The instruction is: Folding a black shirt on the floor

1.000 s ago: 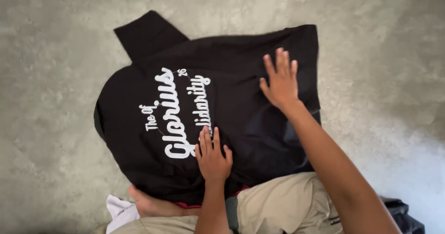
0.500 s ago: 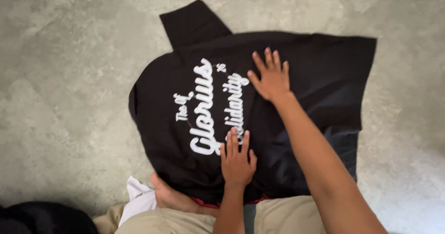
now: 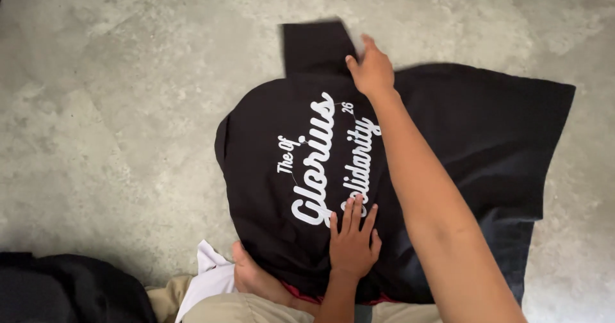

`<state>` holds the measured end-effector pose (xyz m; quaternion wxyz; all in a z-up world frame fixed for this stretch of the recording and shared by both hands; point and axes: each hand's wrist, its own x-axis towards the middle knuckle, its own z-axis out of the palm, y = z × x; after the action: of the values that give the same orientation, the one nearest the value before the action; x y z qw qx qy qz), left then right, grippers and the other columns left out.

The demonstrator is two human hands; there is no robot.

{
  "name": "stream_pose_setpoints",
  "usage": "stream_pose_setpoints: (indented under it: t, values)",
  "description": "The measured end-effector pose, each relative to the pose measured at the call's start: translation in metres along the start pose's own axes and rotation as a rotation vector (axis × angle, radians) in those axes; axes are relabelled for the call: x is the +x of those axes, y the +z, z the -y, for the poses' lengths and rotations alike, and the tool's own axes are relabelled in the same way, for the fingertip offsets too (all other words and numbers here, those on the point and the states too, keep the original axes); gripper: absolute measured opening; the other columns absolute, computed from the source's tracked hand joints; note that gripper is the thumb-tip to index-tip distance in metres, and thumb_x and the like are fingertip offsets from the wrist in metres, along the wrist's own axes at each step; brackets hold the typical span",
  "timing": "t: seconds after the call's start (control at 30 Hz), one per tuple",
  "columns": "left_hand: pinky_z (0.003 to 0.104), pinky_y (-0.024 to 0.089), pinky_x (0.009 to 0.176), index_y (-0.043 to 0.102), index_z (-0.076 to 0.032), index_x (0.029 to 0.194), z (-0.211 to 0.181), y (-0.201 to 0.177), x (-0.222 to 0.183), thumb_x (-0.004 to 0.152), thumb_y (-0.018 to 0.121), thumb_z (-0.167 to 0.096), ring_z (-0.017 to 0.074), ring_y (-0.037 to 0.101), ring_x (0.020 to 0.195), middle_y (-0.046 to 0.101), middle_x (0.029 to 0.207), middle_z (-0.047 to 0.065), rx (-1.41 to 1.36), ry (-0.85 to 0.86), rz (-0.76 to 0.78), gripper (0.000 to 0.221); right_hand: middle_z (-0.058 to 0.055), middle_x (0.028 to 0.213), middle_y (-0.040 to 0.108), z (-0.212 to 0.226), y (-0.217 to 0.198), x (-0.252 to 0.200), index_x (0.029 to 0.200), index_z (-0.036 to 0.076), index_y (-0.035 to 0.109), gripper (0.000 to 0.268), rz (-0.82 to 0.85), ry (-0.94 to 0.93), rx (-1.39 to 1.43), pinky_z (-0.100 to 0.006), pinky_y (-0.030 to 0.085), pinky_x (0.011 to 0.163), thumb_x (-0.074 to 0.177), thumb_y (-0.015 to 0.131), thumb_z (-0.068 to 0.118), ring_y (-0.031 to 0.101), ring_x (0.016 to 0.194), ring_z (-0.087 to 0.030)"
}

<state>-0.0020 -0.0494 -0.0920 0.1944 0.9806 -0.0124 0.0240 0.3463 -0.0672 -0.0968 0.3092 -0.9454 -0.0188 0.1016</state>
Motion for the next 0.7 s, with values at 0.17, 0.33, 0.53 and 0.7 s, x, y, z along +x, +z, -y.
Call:
stream_pose_setpoints:
  t: [0.17,0.33,0.53,0.7]
  values:
    - [0.049,0.023,0.102,0.049,-0.022,0.131,0.0,-0.004,0.0,0.08,0.05,-0.03,0.0216,0.027,0.135,0.029,0.147,0.008,0.014,0.008,-0.045,0.052,-0.006,0.099,0.055,0.03,-0.019,-0.021,0.109,0.014,0.042,0.047,0.272,0.13,0.02,-0.037,0.042,0.073,0.078,0.064,0.041,0.054,0.089,-0.026]
    - [0.05,0.024,0.101,0.045,-0.023,0.134,0.0,-0.002,-0.001,0.08,0.05,-0.031,0.0221,0.025,0.135,0.028,0.147,0.007,0.012,0.011,-0.011,0.055,0.004,0.077,0.065,0.034,-0.053,-0.025,0.086,0.016,0.069,0.016,0.404,0.097,0.211,-0.023,0.045,0.067,0.077,0.063,0.029,0.06,0.069,-0.01]
    - [0.049,0.021,0.102,0.044,-0.023,0.134,0.001,-0.002,0.0,0.082,0.046,-0.032,0.0211,0.024,0.135,0.028,0.147,0.006,0.0,-0.013,0.003,0.052,-0.017,0.063,0.06,-0.022,-0.075,0.059,0.067,0.001,0.061,0.044,0.318,-0.537,-0.686,-0.042,0.038,0.054,0.093,0.042,0.032,0.057,0.057,-0.032]
    - [0.051,0.024,0.101,0.046,-0.022,0.132,0.0,-0.002,0.003,0.079,0.05,-0.031,0.0228,0.027,0.134,0.029,0.146,0.008,-0.015,-0.01,0.0,0.053,-0.001,0.132,0.047,-0.01,-0.125,0.018,0.126,0.021,0.039,0.042,-0.297,-0.177,0.908,-0.046,0.054,0.091,0.088,0.058,0.029,0.048,0.123,-0.021]
